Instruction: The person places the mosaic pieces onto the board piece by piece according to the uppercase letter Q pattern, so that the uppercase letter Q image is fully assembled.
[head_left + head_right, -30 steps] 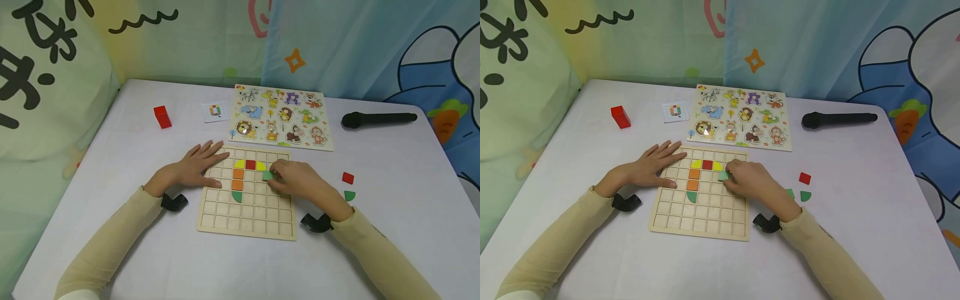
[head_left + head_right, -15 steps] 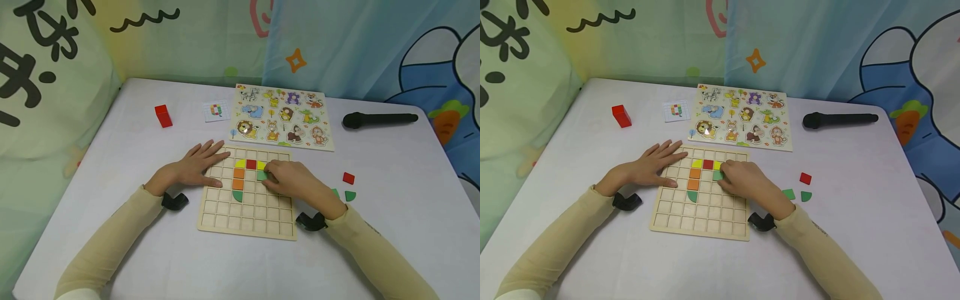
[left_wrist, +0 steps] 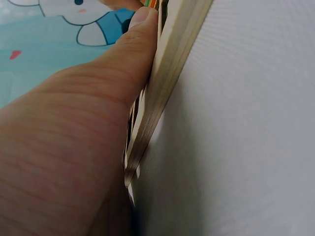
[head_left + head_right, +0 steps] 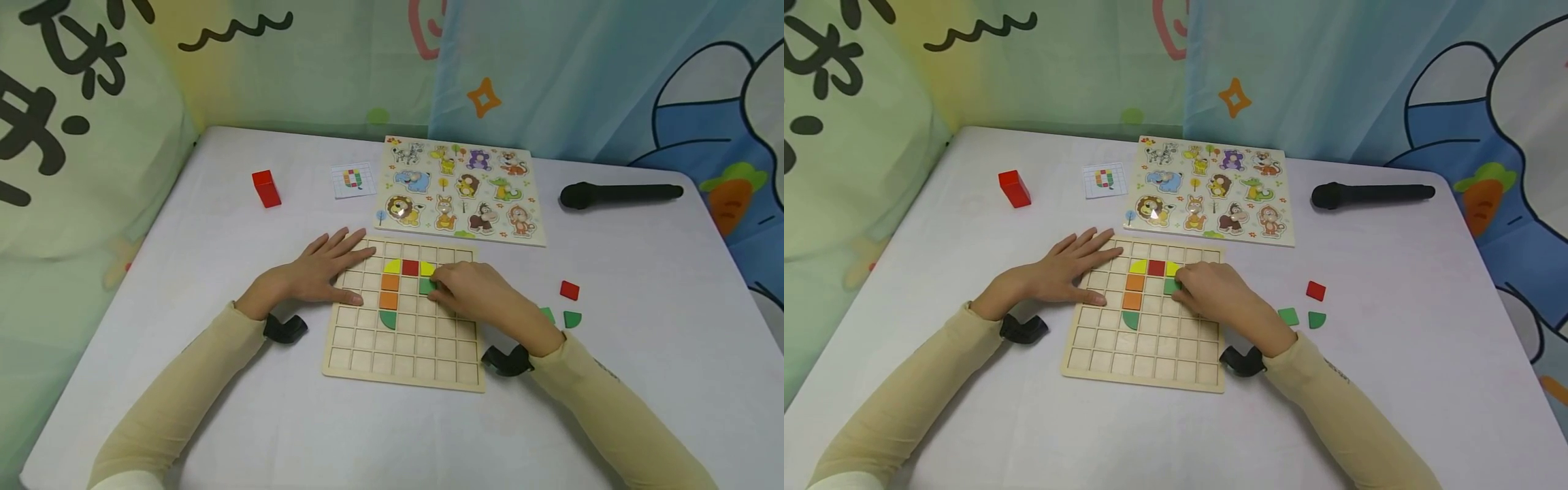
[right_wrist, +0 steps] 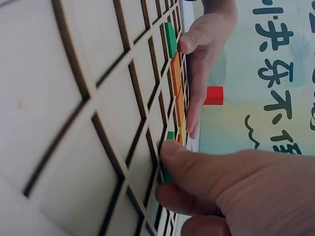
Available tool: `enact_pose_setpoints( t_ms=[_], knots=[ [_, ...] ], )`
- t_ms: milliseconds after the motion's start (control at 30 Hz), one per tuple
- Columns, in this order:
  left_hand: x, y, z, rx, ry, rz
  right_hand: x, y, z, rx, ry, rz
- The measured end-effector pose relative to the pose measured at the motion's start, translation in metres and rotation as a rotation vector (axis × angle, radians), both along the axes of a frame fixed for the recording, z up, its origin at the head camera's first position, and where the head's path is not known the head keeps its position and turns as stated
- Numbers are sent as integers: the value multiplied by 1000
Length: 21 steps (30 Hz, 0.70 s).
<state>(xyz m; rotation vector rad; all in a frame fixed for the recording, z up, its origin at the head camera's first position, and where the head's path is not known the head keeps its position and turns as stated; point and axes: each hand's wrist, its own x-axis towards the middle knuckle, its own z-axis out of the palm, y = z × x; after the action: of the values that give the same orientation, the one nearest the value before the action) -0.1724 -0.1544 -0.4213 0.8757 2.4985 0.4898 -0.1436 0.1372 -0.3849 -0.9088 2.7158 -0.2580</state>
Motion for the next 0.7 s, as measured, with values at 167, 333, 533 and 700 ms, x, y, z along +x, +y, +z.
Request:
enact_pose_setpoints(
  t_ms=[167, 333, 533, 700],
  knots=[
    [-1, 0, 0, -3, -3, 0, 1, 1, -2, -38, 37, 7],
    [-1, 0, 0, -1, -2, -1, 2, 2, -4, -81, 57, -6],
    [-2, 2, -1, -9, -5, 0, 0, 5, -6, -69, 57, -110],
    [-3, 1, -2, -16, -4, 4, -3, 5, -5, -36, 36, -134]
  ],
)
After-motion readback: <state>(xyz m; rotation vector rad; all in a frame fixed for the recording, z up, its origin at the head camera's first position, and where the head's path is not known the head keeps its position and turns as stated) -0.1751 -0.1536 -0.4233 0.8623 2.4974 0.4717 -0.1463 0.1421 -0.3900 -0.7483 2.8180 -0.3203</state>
